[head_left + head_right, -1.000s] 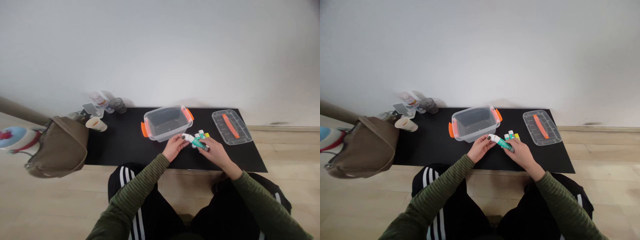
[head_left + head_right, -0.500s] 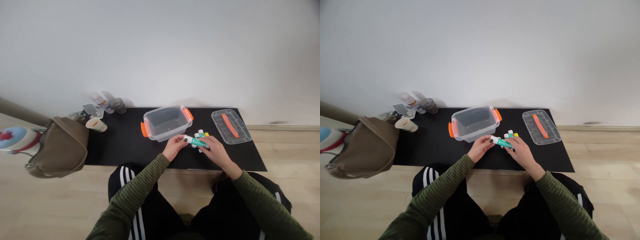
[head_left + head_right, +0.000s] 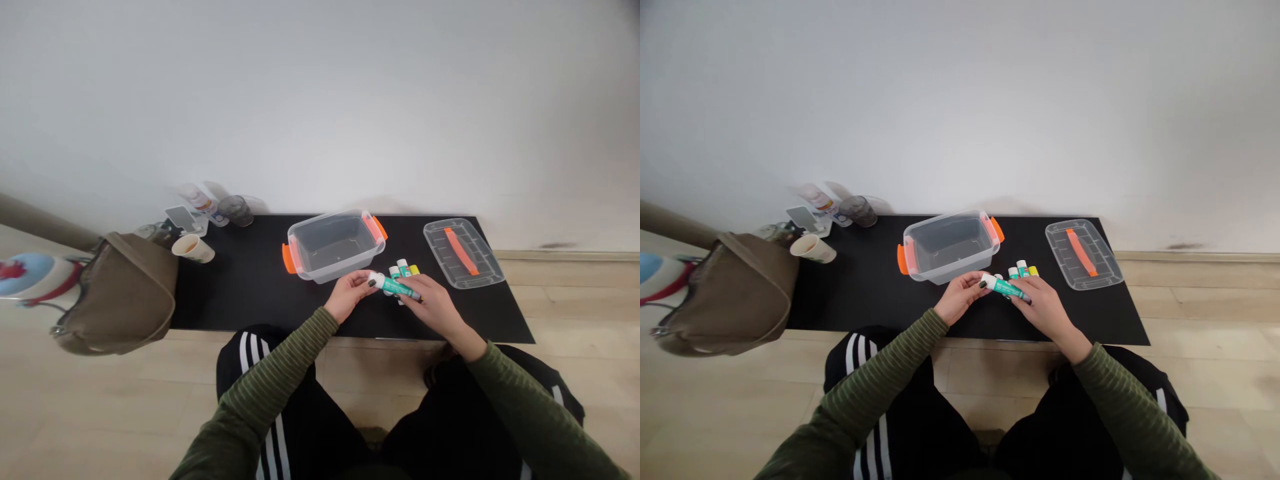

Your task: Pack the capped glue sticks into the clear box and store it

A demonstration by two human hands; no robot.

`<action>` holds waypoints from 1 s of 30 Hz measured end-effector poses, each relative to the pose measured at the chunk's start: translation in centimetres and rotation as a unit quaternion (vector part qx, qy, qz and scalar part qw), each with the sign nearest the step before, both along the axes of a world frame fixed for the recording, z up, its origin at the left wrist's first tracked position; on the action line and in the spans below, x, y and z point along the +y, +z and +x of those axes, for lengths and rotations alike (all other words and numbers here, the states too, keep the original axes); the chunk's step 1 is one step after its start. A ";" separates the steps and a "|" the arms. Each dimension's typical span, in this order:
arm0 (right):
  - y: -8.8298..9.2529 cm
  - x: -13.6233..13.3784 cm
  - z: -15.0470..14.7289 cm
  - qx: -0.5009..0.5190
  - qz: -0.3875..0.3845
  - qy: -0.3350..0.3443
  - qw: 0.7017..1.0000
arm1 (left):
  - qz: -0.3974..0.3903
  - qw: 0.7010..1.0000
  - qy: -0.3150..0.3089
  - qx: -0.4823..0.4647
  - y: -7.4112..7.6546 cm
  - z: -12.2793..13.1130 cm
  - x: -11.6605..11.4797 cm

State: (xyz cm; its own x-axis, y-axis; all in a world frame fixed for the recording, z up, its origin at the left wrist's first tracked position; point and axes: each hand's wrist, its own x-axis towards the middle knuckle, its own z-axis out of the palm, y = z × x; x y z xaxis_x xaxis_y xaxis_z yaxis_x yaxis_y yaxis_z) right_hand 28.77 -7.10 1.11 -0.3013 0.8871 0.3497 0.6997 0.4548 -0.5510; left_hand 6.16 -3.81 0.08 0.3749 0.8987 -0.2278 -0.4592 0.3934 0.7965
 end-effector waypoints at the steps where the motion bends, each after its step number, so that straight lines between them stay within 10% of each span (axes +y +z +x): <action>1: 0.0 0.0 0.0 0.005 -0.005 0.001 1.000 | 0.003 1.000 -0.001 0.004 -0.1 0.0 0.0; 22: 0.9 -0.1 0.9 -0.085 -0.079 -0.021 0.993 | 0.110 0.988 0.000 0.107 -1.0 1.2 -0.4; 30: 1.0 2.6 4.8 -0.169 -0.115 -0.204 0.957 | 0.335 0.847 0.018 0.412 -2.6 0.7 0.8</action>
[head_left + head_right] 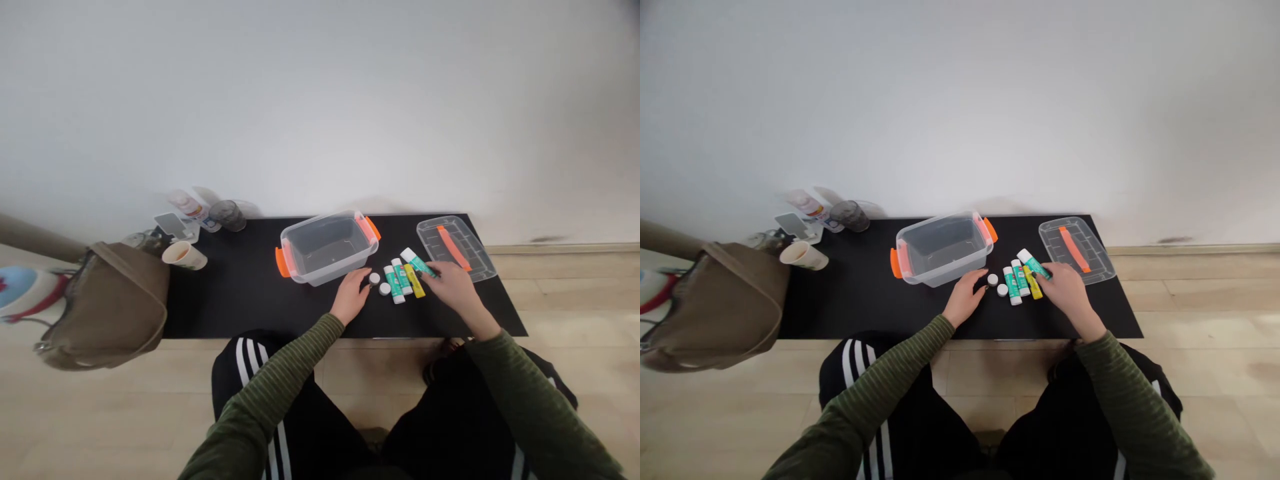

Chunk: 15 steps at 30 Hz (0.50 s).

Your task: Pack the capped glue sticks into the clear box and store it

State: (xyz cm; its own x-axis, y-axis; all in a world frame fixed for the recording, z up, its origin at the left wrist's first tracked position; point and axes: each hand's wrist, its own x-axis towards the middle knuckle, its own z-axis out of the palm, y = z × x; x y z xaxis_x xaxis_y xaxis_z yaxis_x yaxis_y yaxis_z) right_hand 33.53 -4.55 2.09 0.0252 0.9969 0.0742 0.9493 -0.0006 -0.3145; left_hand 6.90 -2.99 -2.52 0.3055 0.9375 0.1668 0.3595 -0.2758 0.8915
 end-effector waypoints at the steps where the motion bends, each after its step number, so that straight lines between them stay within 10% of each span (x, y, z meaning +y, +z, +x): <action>1: -0.2 0.2 0.3 -0.014 -0.015 -0.021 1.000 | 0.016 0.999 -0.010 0.028 -0.4 0.0 0.2; 15: -1.7 1.5 -0.4 -0.098 -0.200 -0.136 0.965 | 0.139 0.952 -0.060 0.265 -1.3 0.3 0.1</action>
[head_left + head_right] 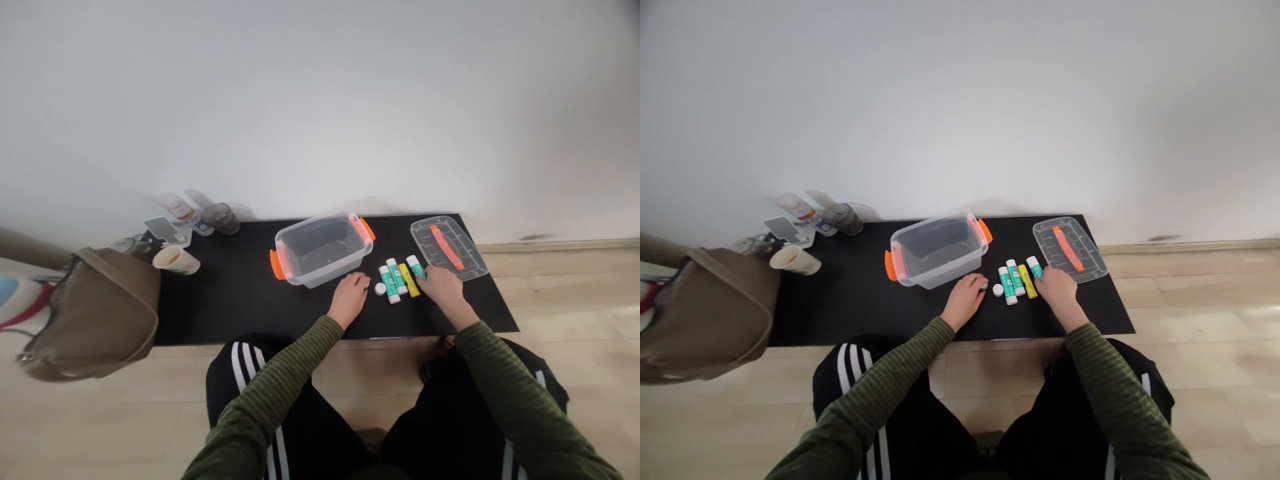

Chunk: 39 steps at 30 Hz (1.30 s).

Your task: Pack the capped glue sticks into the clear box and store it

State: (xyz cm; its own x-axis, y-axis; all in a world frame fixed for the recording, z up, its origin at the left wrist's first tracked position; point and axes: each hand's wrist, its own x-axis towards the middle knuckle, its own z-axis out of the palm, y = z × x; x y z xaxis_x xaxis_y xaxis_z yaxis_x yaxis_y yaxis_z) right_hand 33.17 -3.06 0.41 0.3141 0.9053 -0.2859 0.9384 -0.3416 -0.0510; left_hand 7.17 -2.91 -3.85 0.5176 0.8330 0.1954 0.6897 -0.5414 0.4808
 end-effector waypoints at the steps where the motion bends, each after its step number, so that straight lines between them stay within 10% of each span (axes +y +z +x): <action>1: -0.1 0.0 -0.1 -0.001 0.011 0.005 1.000 | 0.002 1.000 0.001 0.003 0.0 -0.1 0.0; 8: -0.4 -0.5 -1.8 0.042 0.199 0.114 0.972 | 0.002 1.000 0.004 0.004 -0.1 -0.4 0.0; 31: -0.1 0.1 -5.6 0.004 0.042 0.089 0.995 | -0.043 0.999 0.002 -0.003 0.3 -0.5 -0.5; 36: 0.1 0.1 -4.8 0.011 0.080 0.088 0.993 | -0.123 0.984 0.055 -0.118 0.7 -0.7 0.1; 39: 0.4 -0.6 -4.6 0.060 0.135 0.101 0.984 | -0.232 0.922 0.113 -0.290 1.0 -0.6 0.6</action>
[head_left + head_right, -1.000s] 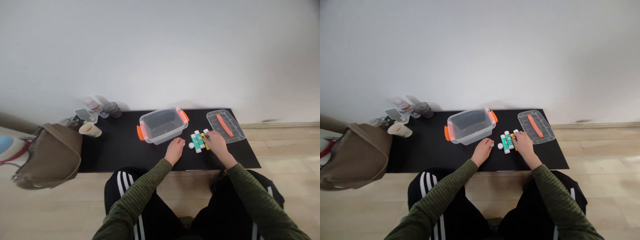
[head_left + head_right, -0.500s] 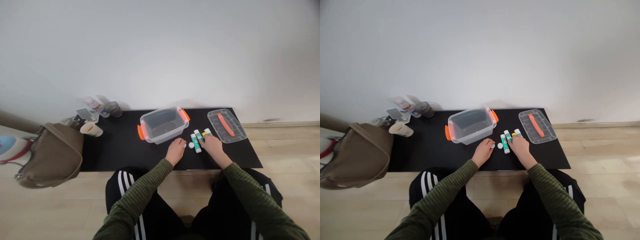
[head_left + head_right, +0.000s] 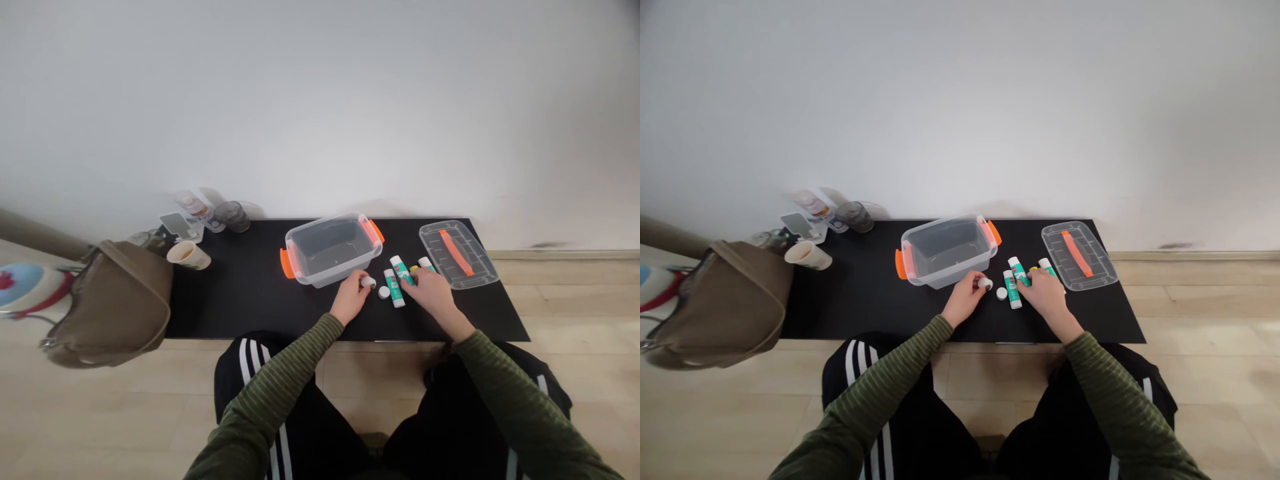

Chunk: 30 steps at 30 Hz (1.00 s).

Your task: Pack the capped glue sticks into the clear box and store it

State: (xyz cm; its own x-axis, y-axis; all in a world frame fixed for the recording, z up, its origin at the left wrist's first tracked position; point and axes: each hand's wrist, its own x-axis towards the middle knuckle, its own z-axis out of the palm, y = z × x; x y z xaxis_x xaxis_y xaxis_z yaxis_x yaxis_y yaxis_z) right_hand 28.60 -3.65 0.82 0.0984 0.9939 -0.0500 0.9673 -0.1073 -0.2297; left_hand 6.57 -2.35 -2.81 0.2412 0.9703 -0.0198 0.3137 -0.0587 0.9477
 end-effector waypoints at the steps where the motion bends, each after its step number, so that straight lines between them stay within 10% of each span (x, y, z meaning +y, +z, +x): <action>1: 0.1 -0.3 0.0 0.022 0.020 0.009 1.000 | -0.048 0.996 0.020 -0.077 0.1 0.1 0.1; 5: 0.5 -1.7 -0.5 0.082 0.088 0.046 0.992 | -0.191 0.923 0.048 -0.331 0.8 0.2 0.0; 10: 0.5 -2.9 -1.1 0.116 0.122 0.094 0.981 | -0.241 0.873 0.034 -0.423 1.9 -0.2 -0.5; 30: -0.3 -3.6 -0.9 0.110 0.164 0.185 0.963 | -0.220 0.881 0.036 -0.418 2.3 -0.5 -0.5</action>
